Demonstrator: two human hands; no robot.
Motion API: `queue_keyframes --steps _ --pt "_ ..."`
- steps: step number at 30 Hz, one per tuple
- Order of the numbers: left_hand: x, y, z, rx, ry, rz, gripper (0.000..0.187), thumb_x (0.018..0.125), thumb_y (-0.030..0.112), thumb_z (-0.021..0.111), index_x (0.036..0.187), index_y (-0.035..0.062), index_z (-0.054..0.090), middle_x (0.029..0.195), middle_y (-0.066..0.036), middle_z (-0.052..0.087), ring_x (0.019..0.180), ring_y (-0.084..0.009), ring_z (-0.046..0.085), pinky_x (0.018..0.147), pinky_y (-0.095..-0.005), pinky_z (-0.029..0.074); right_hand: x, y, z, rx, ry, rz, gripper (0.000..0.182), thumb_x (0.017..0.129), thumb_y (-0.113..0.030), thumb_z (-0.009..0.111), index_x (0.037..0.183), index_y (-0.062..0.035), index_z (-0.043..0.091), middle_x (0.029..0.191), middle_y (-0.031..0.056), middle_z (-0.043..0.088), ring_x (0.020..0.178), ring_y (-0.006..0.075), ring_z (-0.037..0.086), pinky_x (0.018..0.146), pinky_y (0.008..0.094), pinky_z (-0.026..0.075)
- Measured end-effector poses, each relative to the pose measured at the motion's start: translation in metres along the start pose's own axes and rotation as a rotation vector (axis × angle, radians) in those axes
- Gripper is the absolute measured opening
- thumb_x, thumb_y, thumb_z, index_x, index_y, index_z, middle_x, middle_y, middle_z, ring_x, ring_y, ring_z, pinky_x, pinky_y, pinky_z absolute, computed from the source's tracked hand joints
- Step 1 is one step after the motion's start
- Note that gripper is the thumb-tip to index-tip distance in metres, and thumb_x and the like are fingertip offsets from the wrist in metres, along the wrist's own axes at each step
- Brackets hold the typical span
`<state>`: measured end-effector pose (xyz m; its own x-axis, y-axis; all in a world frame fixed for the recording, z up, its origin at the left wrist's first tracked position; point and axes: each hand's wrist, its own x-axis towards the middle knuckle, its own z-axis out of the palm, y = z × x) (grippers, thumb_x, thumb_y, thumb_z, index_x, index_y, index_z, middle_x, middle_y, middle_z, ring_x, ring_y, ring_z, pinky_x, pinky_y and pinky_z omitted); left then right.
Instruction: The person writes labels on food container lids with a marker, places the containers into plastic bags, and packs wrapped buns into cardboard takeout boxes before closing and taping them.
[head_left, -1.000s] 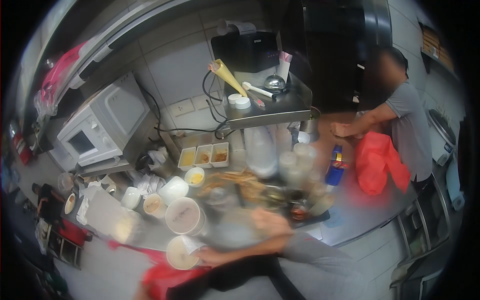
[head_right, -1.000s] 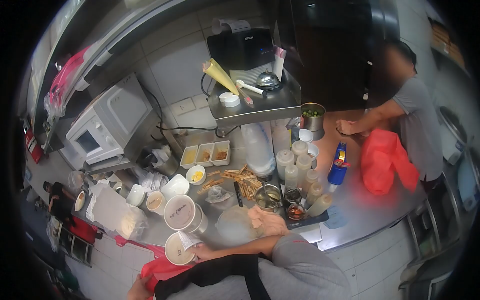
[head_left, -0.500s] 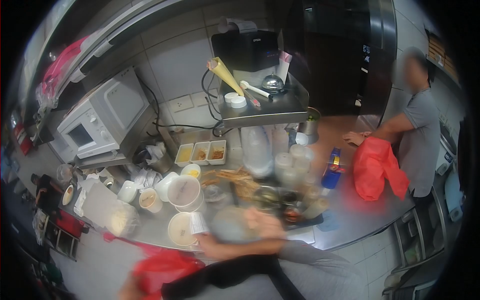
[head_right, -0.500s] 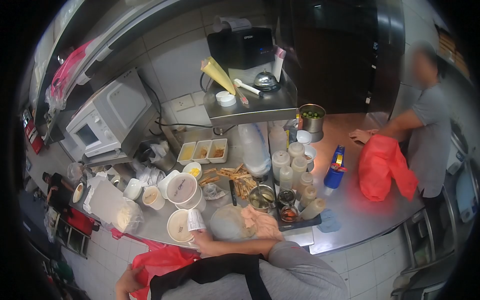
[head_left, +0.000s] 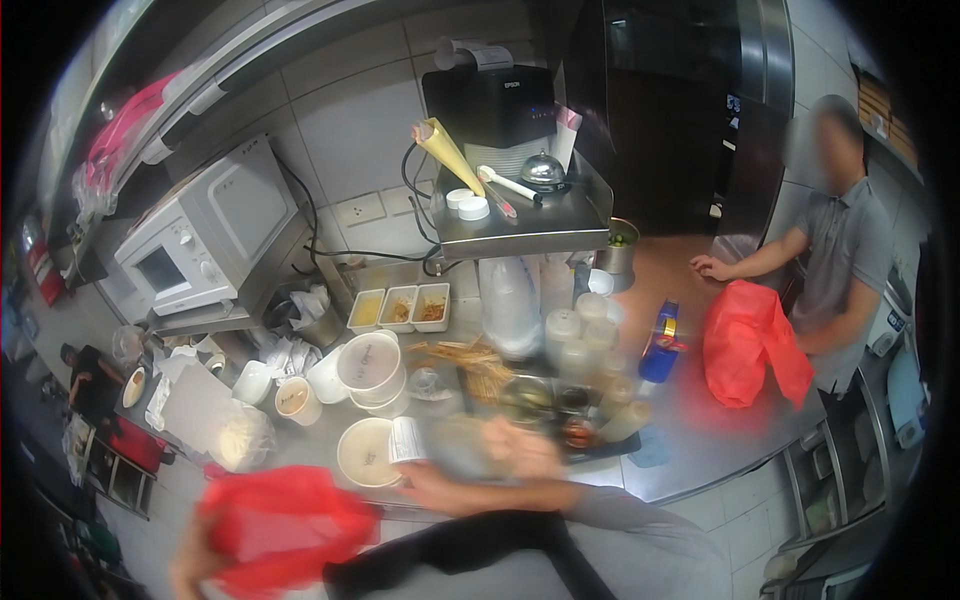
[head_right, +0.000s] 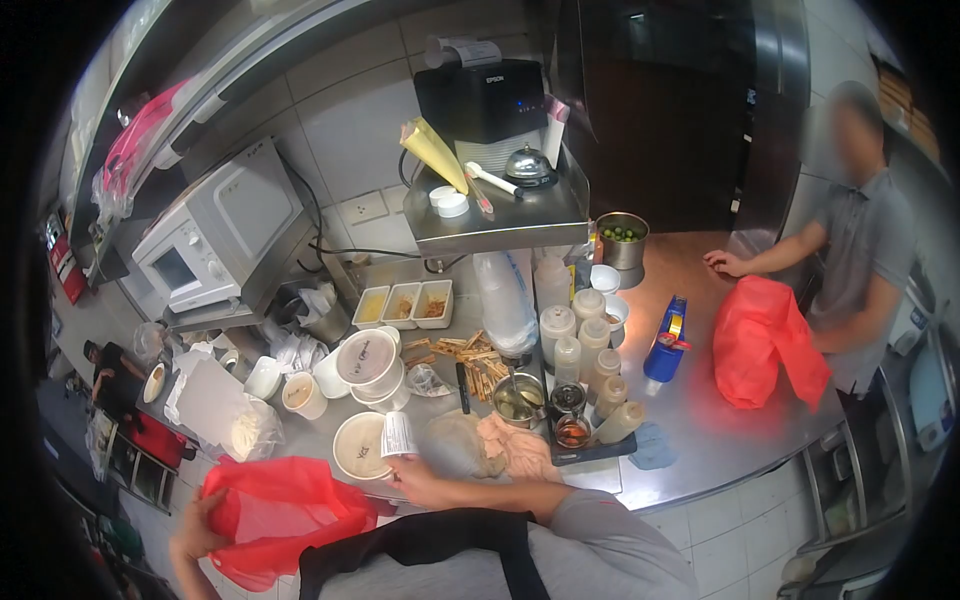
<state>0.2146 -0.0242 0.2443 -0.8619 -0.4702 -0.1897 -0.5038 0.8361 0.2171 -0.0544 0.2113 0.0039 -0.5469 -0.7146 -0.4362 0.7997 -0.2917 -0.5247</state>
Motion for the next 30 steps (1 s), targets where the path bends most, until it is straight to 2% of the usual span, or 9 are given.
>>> queue_keyframes --steps 3,8,10,11,14,16,18,21,30 --pt "-0.006 0.028 -0.026 -0.114 0.120 0.055 0.094 0.038 0.007 0.077 0.128 0.0025 0.049 0.137 -0.022 0.033 0.127 -0.0356 0.036 0.105 -0.0340 0.031 -0.036 -0.014 -0.004 -0.188 -0.140 -0.091 0.028 0.087 -0.010 0.056 0.114 -0.0042 0.049 0.112 0.0084 0.050 0.105 0.0180 0.049 0.085 0.0313 0.047" --pt "-0.004 0.049 -0.019 -0.264 0.256 0.118 0.100 0.038 -0.007 0.071 0.133 -0.0008 0.041 0.136 -0.018 0.032 0.129 -0.0278 0.034 0.105 -0.0331 0.028 -0.045 -0.016 -0.067 -0.919 -0.218 -0.594 0.026 0.089 -0.007 0.052 0.114 -0.0046 0.052 0.112 0.0081 0.052 0.107 0.0183 0.050 0.088 0.0318 0.047" --pt "0.010 0.036 0.015 -0.326 0.345 0.197 0.102 0.040 -0.007 0.071 0.136 0.0001 0.038 0.137 -0.018 0.032 0.129 -0.0289 0.033 0.106 -0.0341 0.028 -0.086 -0.047 -0.048 -0.475 -0.059 -0.382 0.025 0.088 -0.009 0.054 0.113 -0.0038 0.055 0.111 0.0085 0.056 0.102 0.0177 0.054 0.082 0.0321 0.048" --pt "0.021 0.027 0.039 -0.359 0.389 0.237 0.103 0.041 -0.007 0.071 0.137 0.0005 0.036 0.137 -0.019 0.032 0.129 -0.0294 0.033 0.107 -0.0345 0.027 -0.100 -0.058 -0.040 -0.014 0.037 -0.208 0.026 0.088 -0.010 0.056 0.113 -0.0022 0.055 0.109 0.0094 0.059 0.099 0.0176 0.058 0.077 0.0323 0.050" --pt "0.053 0.017 0.126 -0.320 0.611 0.128 0.110 0.046 -0.006 0.072 0.143 0.0081 0.024 0.140 -0.023 0.026 0.131 -0.0352 0.029 0.108 -0.0386 0.026 -0.135 -0.083 -0.043 -0.113 0.116 -0.371 0.022 0.087 -0.010 0.057 0.108 -0.0014 0.057 0.103 0.0083 0.060 0.094 0.0169 0.058 0.075 0.0319 0.050" --pt "0.081 -0.007 0.205 -0.360 0.736 0.049 0.112 0.048 -0.004 0.073 0.145 0.0117 0.020 0.141 -0.026 0.022 0.132 -0.0387 0.026 0.109 -0.0402 0.025 -0.128 -0.081 -0.076 -0.569 0.210 -0.445 0.020 0.087 -0.009 0.057 0.105 -0.0009 0.057 0.099 0.0077 0.060 0.091 0.0170 0.058 0.074 0.0321 0.050" --pt "0.103 -0.017 0.267 -0.408 0.839 0.012 0.113 0.049 -0.003 0.074 0.145 0.0139 0.019 0.141 -0.028 0.020 0.131 -0.0411 0.025 0.109 -0.0410 0.024 -0.131 -0.083 -0.074 -0.533 0.229 -0.438 0.018 0.086 -0.009 0.058 0.102 -0.0008 0.058 0.095 0.0068 0.059 0.085 0.0163 0.057 0.071 0.0319 0.050" --pt "0.103 0.014 0.292 -0.440 0.888 -0.083 0.112 0.049 0.000 0.076 0.145 0.0128 0.019 0.140 -0.029 0.019 0.131 -0.0419 0.024 0.109 -0.0414 0.024 -0.138 -0.086 -0.048 -0.144 0.181 -0.340 0.018 0.086 -0.009 0.058 0.102 -0.0006 0.058 0.093 0.0060 0.059 0.081 0.0156 0.056 0.070 0.0319 0.049" --pt "0.080 0.054 0.278 -0.649 0.698 -0.062 0.106 0.054 0.003 0.075 0.142 -0.0012 0.017 0.139 -0.029 0.020 0.129 -0.0416 0.026 0.108 -0.0401 0.025 -0.060 -0.019 0.036 0.004 -0.303 0.084 0.030 0.087 -0.006 0.053 0.116 -0.0021 0.049 0.110 0.0101 0.055 0.103 0.0210 0.055 0.085 0.0406 0.050"
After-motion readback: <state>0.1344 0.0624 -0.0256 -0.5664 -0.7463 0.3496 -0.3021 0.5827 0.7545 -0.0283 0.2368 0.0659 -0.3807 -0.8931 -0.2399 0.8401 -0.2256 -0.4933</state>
